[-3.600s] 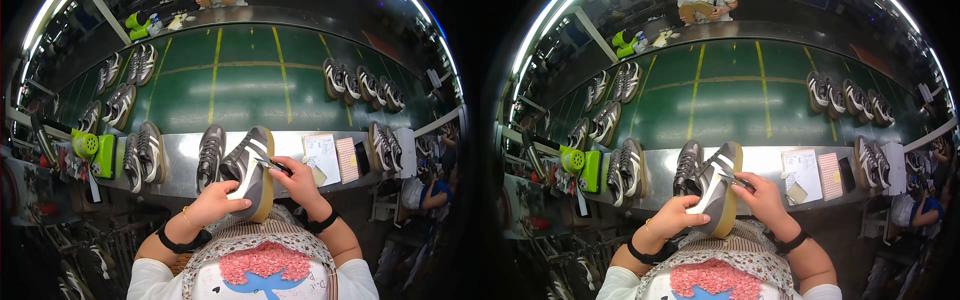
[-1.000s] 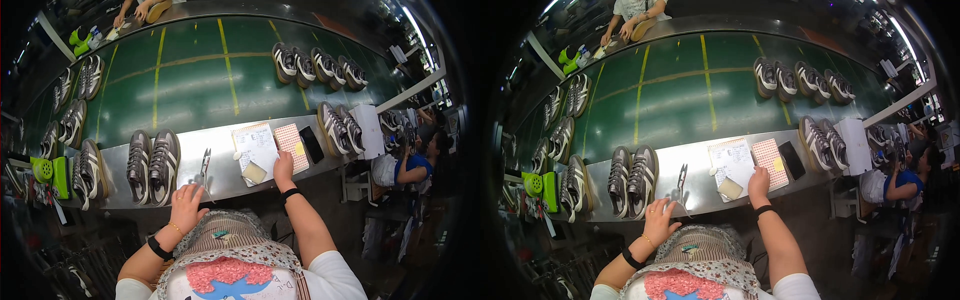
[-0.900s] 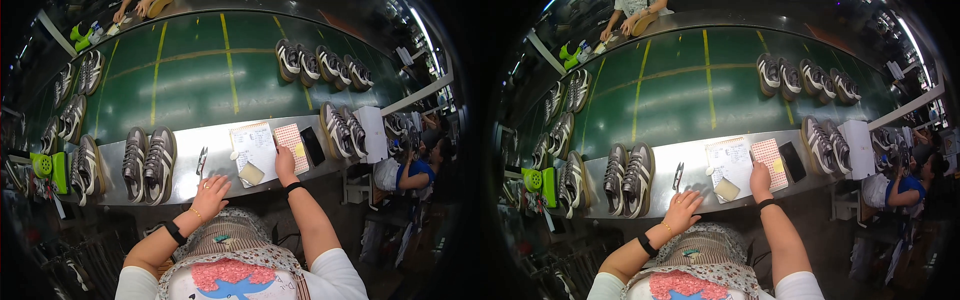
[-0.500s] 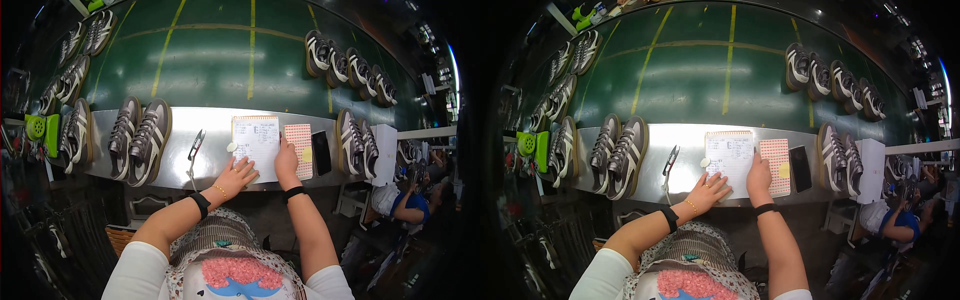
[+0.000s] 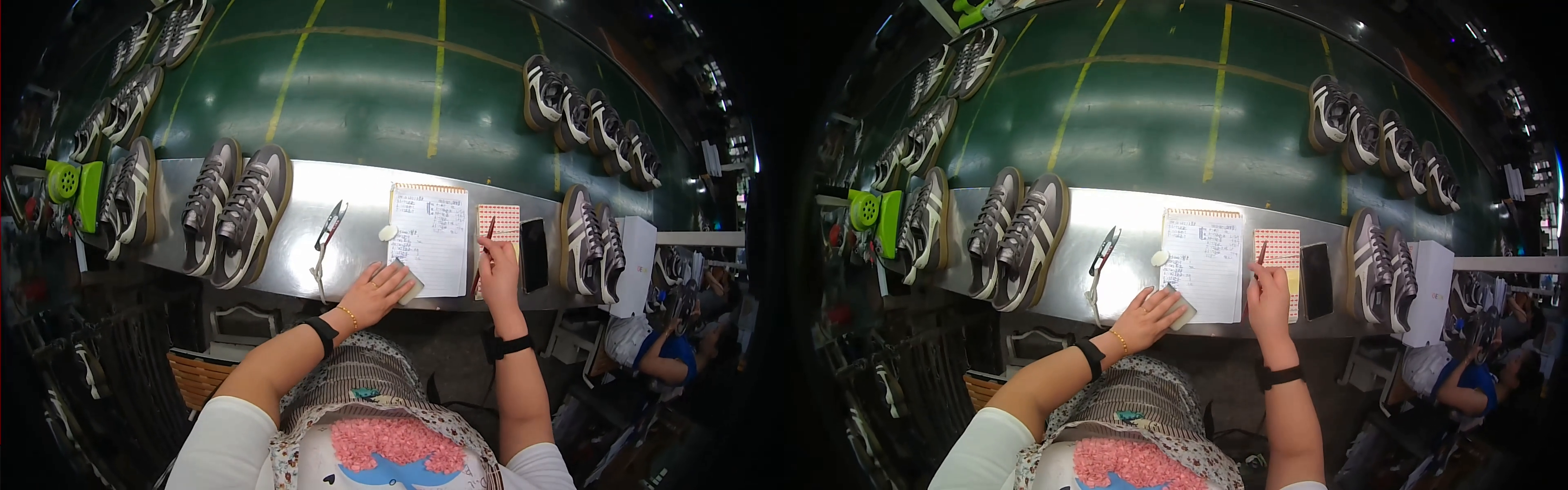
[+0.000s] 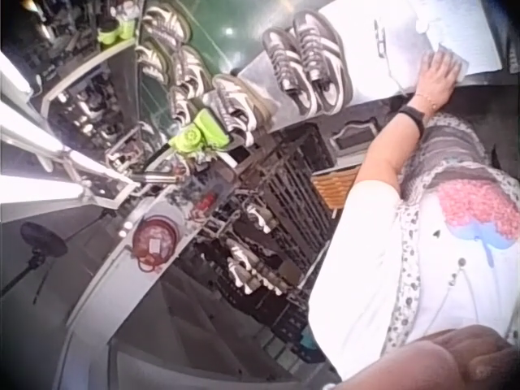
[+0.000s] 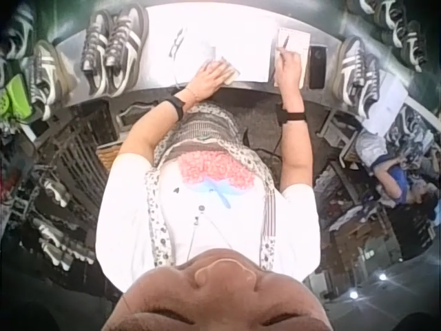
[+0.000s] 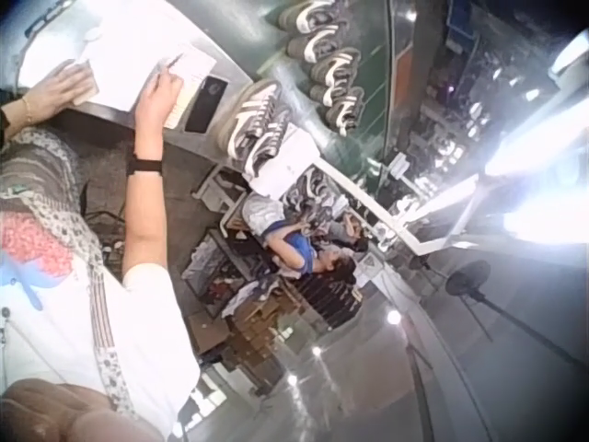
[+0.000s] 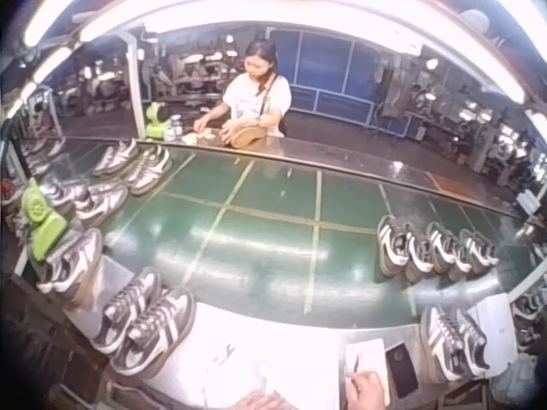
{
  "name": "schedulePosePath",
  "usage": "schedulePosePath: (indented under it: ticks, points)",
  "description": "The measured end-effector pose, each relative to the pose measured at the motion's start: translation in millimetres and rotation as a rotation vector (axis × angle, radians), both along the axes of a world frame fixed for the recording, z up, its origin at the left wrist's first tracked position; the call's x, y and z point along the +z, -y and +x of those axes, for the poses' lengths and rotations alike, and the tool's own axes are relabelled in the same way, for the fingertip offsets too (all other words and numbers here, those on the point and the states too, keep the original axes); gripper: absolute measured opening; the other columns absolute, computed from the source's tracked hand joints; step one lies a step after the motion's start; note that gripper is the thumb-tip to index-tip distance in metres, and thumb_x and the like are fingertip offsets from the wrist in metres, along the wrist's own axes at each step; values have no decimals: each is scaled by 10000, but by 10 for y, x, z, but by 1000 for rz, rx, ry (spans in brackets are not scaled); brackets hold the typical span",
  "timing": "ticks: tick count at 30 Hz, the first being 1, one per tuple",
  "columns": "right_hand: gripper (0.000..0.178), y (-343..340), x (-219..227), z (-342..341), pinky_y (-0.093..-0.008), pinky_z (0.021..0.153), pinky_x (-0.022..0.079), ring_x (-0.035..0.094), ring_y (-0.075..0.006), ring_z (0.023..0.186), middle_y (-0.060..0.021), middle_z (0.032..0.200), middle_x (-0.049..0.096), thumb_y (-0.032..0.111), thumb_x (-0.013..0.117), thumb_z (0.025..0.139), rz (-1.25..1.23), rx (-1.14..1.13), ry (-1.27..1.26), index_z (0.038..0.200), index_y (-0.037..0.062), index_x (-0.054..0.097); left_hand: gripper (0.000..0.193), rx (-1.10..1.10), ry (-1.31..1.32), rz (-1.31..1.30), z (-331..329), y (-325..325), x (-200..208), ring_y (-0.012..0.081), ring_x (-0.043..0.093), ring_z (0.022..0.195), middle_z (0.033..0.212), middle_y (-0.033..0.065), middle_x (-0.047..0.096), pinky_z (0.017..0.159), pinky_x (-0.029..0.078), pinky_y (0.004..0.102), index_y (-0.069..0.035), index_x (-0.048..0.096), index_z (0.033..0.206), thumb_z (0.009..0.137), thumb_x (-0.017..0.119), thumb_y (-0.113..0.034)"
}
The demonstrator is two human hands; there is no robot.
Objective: Inspect shoes for quality and take notes on a production line.
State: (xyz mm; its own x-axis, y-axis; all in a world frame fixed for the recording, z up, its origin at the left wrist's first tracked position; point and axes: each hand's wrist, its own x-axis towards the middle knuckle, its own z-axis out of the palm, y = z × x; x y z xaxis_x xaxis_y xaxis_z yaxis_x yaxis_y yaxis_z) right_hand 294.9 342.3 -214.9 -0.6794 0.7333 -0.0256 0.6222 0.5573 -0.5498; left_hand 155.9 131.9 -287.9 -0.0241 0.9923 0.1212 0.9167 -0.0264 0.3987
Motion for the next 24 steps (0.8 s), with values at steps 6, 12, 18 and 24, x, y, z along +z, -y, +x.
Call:
schedulePosePath:
  ticks: [6,12,18,24]
  points:
    - [181,372,-202,-61,-237,685,450,524,-103,773,-31,883,513,110,508,889,-1134,-183,-575,1042,20,542,569,18,49,-25,-5,-32,67,231,368,1216,1321,84,408,1003,270,437,-144,444,1267,732,618,-225]
    - [261,519,-433,-347,-243,714,442,528,-120,776,-60,860,561,205,424,938,-1167,-182,-561,1043,-7,535,589,50,60,-23,-26,-89,60,249,371,1205,1335,98,378,1003,276,436,-154,462,1244,684,639,-190]
    - [140,496,-621,-404,-207,511,417,512,-64,607,-35,716,592,141,611,837,-976,-337,-478,805,25,540,598,86,68,-40,33,-115,127,259,392,1184,1352,129,359,983,296,450,-150,472,1224,655,656,-182]
    - [230,561,-765,-466,-252,468,412,493,-92,495,-52,569,567,162,657,797,-580,-237,-368,690,21,511,591,104,19,-76,75,-145,169,255,383,1186,1350,134,359,965,295,469,-147,482,1192,636,674,-203]
